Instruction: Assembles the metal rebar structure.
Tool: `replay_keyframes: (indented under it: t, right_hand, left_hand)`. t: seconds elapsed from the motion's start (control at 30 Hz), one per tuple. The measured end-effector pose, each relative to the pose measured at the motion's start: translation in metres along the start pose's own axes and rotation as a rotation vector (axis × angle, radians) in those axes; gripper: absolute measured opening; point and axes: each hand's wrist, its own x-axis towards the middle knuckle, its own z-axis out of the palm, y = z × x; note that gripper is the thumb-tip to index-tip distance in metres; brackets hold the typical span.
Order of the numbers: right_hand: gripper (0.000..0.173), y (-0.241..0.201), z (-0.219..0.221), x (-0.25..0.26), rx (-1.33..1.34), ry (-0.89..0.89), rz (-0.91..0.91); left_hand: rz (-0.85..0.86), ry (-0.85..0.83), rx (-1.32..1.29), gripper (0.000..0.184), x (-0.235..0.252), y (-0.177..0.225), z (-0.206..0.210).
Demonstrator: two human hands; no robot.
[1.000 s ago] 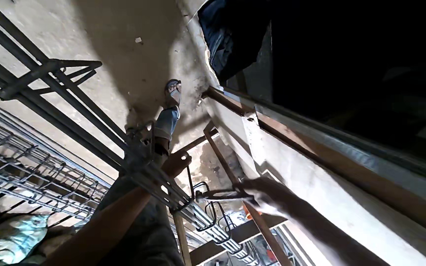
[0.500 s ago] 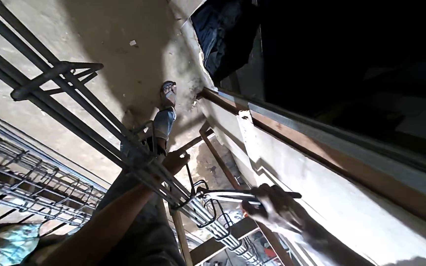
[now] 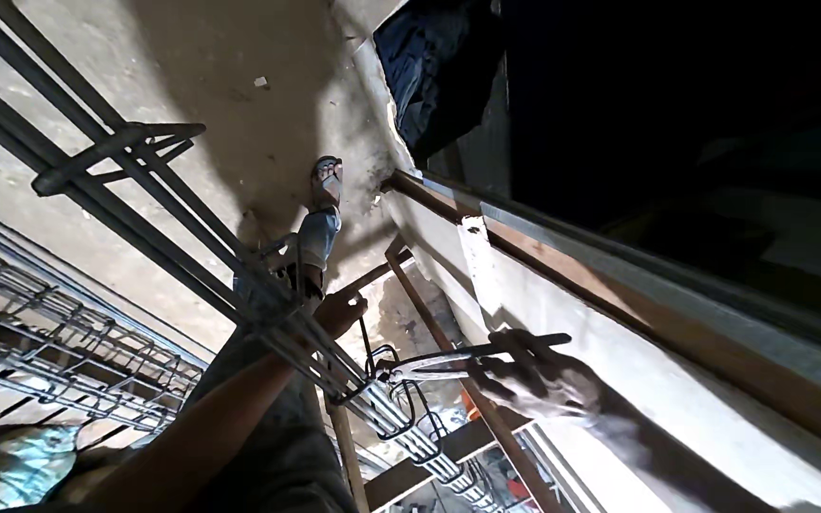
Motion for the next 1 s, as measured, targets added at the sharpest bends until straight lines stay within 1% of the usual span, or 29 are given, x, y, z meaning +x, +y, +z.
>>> replay_keyframes:
  t: [0.03, 0.07, 0.1, 0.2, 0.27, 0.33, 0.43, 0.47, 0.53, 0.57, 0.63, 0.67, 0.73, 0.8, 0.83, 0.9, 0.93, 0.97, 1.0]
  right_hand:
    - [0.037, 0.008, -0.002, 0.004, -0.012, -0.023, -0.050]
    - [0.047, 0.011, -0.004, 0.009, -0.029, -0.052, -0.055]
    - [0.051, 0.011, -0.004, 0.013, -0.039, -0.078, -0.013]
    - [0.041, 0.010, 0.014, 0.023, 0.077, -0.071, 0.125]
    - [0.036, 0.021, 0.033, 0.029, 0.171, -0.027, 0.146]
    - [0.032, 0.041, 0.059, 0.037, 0.240, 0.036, 0.108]
    - [0.032, 0.060, 0.097, 0.050, 0.311, 0.128, -0.023]
    - [0.032, 0.062, 0.105, 0.052, 0.322, 0.138, -0.048]
    - [0.032, 0.059, 0.109, 0.052, 0.340, 0.117, -0.030]
    - [0.033, 0.052, 0.104, 0.047, 0.364, 0.074, 0.016]
    - [0.033, 0.034, 0.081, 0.034, 0.467, -0.113, 0.174]
    - [0.035, 0.024, 0.063, 0.029, 0.550, -0.254, 0.260]
    - [0.044, 0.007, 0.023, 0.027, 0.785, -0.585, 0.408]
    - [0.027, -0.008, -0.001, 0.025, 1.111, -0.722, 0.501]
    - [0.029, -0.010, -0.010, 0.027, 1.328, -0.816, 0.560]
    - [0.032, -0.006, -0.018, 0.033, 1.787, -1.070, 0.716]
    - [0.031, -0.003, -0.017, 0.033, 1.938, -1.141, 0.760]
    - [0.029, 0.001, -0.016, 0.034, 1.974, -1.153, 0.759]
    - [0.027, 0.006, -0.016, 0.037, 1.877, -1.126, 0.716]
  left_hand:
    - [-0.004, -0.001, 0.005, 0.039, 0.000, 0.001, 0.000]
    - [-0.006, -0.002, 0.010, 0.039, 0.000, 0.001, -0.001]
    - [-0.004, -0.002, 0.013, 0.039, 0.000, 0.001, -0.001]
    - [0.001, 0.005, 0.006, 0.039, 0.002, -0.002, 0.002]
    - [0.020, 0.005, -0.008, 0.038, 0.002, -0.002, 0.004]
    - [0.040, 0.006, 0.000, 0.038, 0.005, 0.000, 0.002]
    - [0.029, -0.006, 0.001, 0.038, 0.005, -0.004, 0.006]
    - [0.012, -0.010, -0.006, 0.038, 0.005, -0.006, 0.006]
    - [-0.014, -0.011, -0.021, 0.038, 0.004, -0.007, 0.005]
    - [-0.012, -0.013, -0.024, 0.038, 0.003, -0.006, 0.005]
    - [-0.002, -0.010, -0.016, 0.038, 0.005, -0.003, 0.004]
    - [0.003, -0.009, -0.015, 0.038, 0.006, -0.002, 0.003]
    - [0.008, -0.006, -0.019, 0.038, 0.008, -0.004, 0.003]
    - [0.023, 0.004, -0.022, 0.037, 0.009, -0.005, 0.004]
    - [0.021, -0.001, -0.027, 0.036, 0.009, -0.005, 0.005]
    - [0.015, -0.004, -0.021, 0.034, 0.009, -0.005, 0.008]
    - [0.007, -0.007, -0.018, 0.035, 0.009, -0.003, 0.008]
    - [0.002, -0.012, -0.020, 0.036, 0.008, -0.001, 0.007]
    - [-0.001, -0.014, -0.025, 0.037, 0.007, 0.001, 0.005]
